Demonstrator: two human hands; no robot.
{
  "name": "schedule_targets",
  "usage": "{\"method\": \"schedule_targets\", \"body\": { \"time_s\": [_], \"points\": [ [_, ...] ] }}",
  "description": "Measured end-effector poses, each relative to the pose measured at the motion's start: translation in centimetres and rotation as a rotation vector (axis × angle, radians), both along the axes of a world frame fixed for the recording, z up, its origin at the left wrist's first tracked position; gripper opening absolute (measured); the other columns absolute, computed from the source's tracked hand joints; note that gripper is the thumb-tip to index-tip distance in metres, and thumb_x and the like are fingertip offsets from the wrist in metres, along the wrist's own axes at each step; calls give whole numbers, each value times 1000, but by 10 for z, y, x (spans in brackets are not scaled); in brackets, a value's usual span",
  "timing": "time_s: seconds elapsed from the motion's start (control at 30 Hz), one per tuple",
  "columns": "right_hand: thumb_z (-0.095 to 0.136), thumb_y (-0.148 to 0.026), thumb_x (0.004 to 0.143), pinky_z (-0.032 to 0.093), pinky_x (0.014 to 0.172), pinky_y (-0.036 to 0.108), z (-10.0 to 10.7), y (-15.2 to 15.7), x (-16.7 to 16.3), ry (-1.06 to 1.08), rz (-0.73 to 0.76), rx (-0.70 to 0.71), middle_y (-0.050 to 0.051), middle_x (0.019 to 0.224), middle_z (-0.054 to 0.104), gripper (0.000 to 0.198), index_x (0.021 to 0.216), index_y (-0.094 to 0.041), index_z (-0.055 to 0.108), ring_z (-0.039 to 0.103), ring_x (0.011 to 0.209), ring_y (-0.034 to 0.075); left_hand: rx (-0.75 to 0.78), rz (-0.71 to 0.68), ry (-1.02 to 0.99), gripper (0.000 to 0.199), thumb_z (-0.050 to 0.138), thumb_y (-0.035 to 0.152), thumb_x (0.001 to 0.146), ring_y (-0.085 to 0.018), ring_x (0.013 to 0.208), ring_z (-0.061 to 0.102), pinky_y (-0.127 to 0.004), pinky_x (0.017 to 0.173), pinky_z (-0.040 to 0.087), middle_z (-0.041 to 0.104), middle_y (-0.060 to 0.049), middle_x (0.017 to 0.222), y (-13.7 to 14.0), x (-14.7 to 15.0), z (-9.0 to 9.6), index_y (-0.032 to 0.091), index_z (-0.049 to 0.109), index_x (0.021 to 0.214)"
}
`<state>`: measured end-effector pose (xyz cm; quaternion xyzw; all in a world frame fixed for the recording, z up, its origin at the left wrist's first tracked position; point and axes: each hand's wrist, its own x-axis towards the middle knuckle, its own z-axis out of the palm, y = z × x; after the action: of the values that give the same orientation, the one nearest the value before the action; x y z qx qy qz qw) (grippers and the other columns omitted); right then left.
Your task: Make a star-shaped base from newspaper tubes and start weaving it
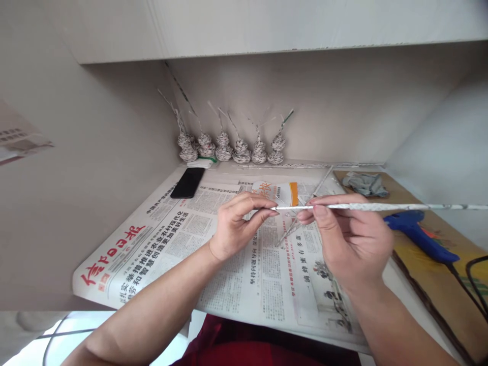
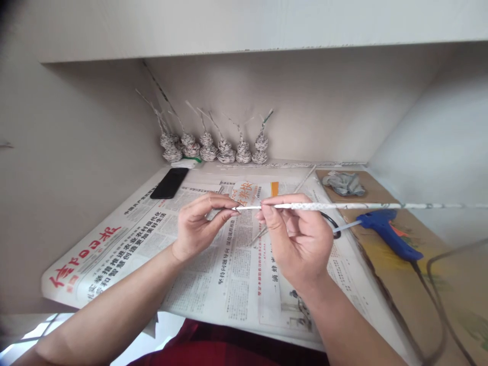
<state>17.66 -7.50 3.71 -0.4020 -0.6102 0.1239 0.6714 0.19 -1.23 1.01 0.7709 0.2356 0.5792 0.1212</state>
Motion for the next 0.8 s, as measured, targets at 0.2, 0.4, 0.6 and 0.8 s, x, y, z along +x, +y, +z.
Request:
{"method": "schedule_targets", "body": {
  "time_s": [0.2, 0.4, 0.6, 0.8],
  "points": [
    [69, -14, 87, 59, 64, 30, -6, 0, 1, -3, 37, 2, 1, 82, 70, 10, 94, -21, 69, 70, 70, 15, 35, 37, 65, 9, 70, 19, 87, -13, 84, 69, -29, 80, 57, 75, -2, 88, 0, -1, -1, 20, 71, 96],
    [69, -19, 88, 58, 58, 27, -9, 7, 1, 104, 86, -124, 0, 71, 69, 4, 85, -19, 66, 68, 62, 13, 50, 58, 95, 11, 69, 19, 88, -13, 85, 68, -29, 80, 56, 74, -3, 90, 3, -1, -5, 20, 71, 98],
    [72, -29, 86, 58, 53, 26, -17, 13, 4, 247, 152, -290, 0, 65, 70, 15, 83, -18, 63, 68, 58, 14, 44, 85, 141, 8, 68, 18, 88, -14, 82, 67, -30, 79, 55, 74, -3, 88, 6, -1, -9, 18, 71, 96],
    [77, -36, 81, 56, 52, 24, -31, 21, 6, 389, 263, -473, -1, 67, 70, 22, 84, -18, 63, 67, 57, 13, 2, 117, 228, 8, 62, 18, 91, -15, 78, 64, -31, 75, 52, 71, -4, 81, 10, -3, -11, 17, 69, 87]
  ]
}}
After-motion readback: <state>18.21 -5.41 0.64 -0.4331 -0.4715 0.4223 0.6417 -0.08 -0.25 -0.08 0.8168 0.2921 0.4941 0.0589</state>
